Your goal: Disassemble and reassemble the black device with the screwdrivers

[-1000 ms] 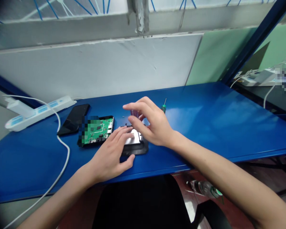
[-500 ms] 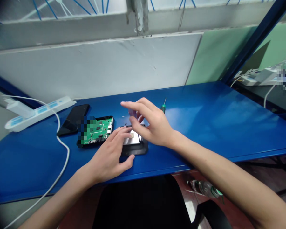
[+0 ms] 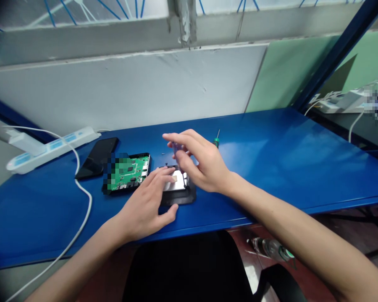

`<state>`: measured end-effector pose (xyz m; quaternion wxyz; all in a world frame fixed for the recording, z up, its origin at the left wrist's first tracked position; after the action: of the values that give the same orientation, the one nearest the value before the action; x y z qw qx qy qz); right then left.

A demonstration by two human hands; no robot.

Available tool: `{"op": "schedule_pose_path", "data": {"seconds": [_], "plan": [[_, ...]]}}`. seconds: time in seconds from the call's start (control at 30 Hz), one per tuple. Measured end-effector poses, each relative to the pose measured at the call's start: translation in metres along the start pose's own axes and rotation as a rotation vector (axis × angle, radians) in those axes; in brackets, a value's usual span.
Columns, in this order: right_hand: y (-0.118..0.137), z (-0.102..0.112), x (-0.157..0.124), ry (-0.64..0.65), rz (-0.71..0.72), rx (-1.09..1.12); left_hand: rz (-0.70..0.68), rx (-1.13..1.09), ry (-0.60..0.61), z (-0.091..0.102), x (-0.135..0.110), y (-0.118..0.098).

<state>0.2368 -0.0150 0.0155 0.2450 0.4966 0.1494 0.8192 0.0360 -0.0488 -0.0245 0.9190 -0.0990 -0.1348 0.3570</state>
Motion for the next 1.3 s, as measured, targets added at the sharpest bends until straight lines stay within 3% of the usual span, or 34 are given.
{"op": "schedule_pose_path", "data": {"seconds": [0.3, 0.7, 1.3], "plan": [[-0.0006, -0.0008, 0.0017, -0.027, 0.042, -0.11, -0.005, 0.025, 0.01, 0.0003, 0.0004, -0.0004], [-0.0024, 0.0014, -0.0018, 0.051, 0.01, 0.04, 0.011, 0.03, 0.027, 0.0012, 0.001, 0.0005], [-0.0009, -0.0012, 0.0003, -0.028, 0.054, -0.072, -0.008, 0.029, 0.011, 0.0002, 0.0006, 0.0003]]}}
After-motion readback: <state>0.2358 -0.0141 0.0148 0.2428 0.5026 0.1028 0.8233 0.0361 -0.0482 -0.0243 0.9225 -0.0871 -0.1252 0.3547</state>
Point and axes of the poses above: each hand's wrist, its own x-axis towards the middle knuckle, its own z-axis out of the back of the hand, y = z × x, the point moved 1 cm from there along x, towards the middle knuckle, and after that the axes turned 7 degrees about y, right-handed, at the moved point
